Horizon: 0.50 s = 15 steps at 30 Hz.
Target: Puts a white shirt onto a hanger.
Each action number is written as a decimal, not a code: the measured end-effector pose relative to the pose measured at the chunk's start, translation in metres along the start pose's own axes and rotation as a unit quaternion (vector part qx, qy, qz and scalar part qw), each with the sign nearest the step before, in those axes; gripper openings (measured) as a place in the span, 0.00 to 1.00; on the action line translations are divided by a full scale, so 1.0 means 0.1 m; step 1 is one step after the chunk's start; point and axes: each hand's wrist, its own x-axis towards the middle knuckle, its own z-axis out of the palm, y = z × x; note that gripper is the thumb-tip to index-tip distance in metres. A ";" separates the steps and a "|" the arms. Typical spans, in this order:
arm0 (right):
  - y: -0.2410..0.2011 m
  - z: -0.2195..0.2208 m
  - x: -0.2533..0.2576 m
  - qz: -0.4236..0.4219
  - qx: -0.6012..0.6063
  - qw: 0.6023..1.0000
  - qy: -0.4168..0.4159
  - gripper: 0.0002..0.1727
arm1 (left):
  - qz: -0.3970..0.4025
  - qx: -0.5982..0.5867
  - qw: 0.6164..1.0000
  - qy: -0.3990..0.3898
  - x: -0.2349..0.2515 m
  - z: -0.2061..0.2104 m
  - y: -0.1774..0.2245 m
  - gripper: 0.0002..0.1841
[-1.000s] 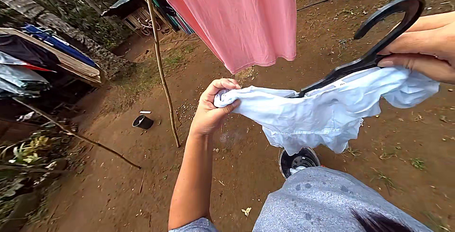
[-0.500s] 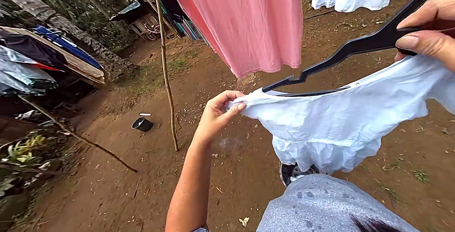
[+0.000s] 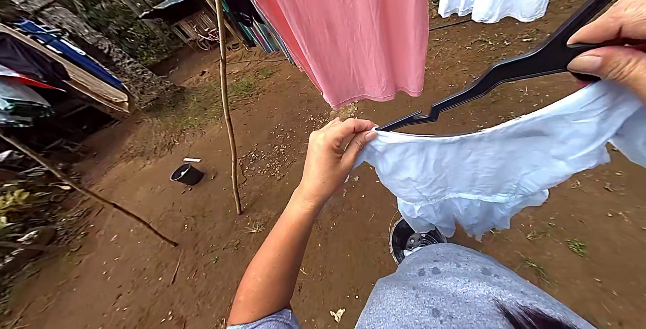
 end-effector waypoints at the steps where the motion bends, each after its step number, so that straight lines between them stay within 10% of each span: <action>1: 0.00 -0.02 0.00 -0.007 -0.013 1.000 -0.012 0.15 | 0.009 0.009 1.000 0.006 0.03 0.01 0.02 0.07; 6: 0.17 0.12 0.01 -0.179 -0.023 0.983 -0.028 0.17 | 0.035 -0.009 0.999 0.012 0.28 0.09 0.11 0.08; 15: 0.05 0.06 0.09 -0.062 0.051 0.997 -0.003 0.15 | 0.024 0.070 0.988 -0.132 0.39 -0.01 0.16 0.20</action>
